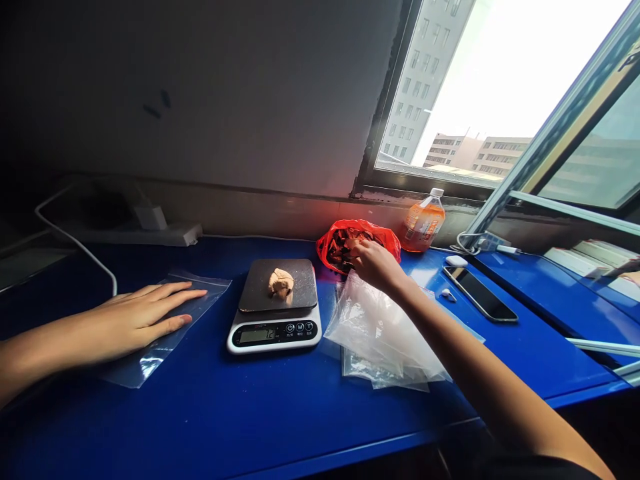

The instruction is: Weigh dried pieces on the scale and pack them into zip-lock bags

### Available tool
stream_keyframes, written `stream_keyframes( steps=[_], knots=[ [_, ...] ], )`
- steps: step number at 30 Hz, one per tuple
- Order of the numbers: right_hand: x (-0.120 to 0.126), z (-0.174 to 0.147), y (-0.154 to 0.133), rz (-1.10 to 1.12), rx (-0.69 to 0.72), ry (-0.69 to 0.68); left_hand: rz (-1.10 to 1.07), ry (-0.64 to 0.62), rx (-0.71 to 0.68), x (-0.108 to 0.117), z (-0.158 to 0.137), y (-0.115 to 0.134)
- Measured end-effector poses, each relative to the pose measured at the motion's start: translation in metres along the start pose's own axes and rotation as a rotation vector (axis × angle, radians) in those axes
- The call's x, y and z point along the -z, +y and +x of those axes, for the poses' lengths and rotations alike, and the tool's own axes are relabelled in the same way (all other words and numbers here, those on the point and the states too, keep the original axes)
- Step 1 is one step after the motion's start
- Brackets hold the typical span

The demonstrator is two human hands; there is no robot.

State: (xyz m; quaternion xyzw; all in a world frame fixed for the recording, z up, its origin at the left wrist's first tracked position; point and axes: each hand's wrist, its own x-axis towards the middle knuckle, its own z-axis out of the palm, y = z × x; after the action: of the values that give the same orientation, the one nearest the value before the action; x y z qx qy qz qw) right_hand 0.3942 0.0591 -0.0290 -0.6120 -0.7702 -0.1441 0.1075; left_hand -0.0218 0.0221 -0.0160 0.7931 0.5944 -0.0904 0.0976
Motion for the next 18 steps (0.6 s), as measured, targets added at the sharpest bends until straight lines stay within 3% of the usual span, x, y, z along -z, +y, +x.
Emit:
stream_keyframes(
  steps=[2, 5, 10, 18],
  knots=[
    [-0.001, 0.003, -0.007, -0.029, 0.058, -0.076, 0.011, -0.015, 0.005, 0.001, -0.001, 0.001],
    [-0.003, 0.011, -0.009, -0.005, 0.033, -0.076, -0.005, -0.033, 0.01, 0.0, 0.0, 0.0],
    [0.001, 0.023, 0.003, 0.086, -0.059, -0.002, -0.083, 0.028, -0.022, -0.004, 0.002, -0.006],
    [0.008, 0.018, 0.032, 0.437, -0.21, 0.117, -0.007, -0.038, 0.01, 0.002, -0.004, 0.002]
  ],
)
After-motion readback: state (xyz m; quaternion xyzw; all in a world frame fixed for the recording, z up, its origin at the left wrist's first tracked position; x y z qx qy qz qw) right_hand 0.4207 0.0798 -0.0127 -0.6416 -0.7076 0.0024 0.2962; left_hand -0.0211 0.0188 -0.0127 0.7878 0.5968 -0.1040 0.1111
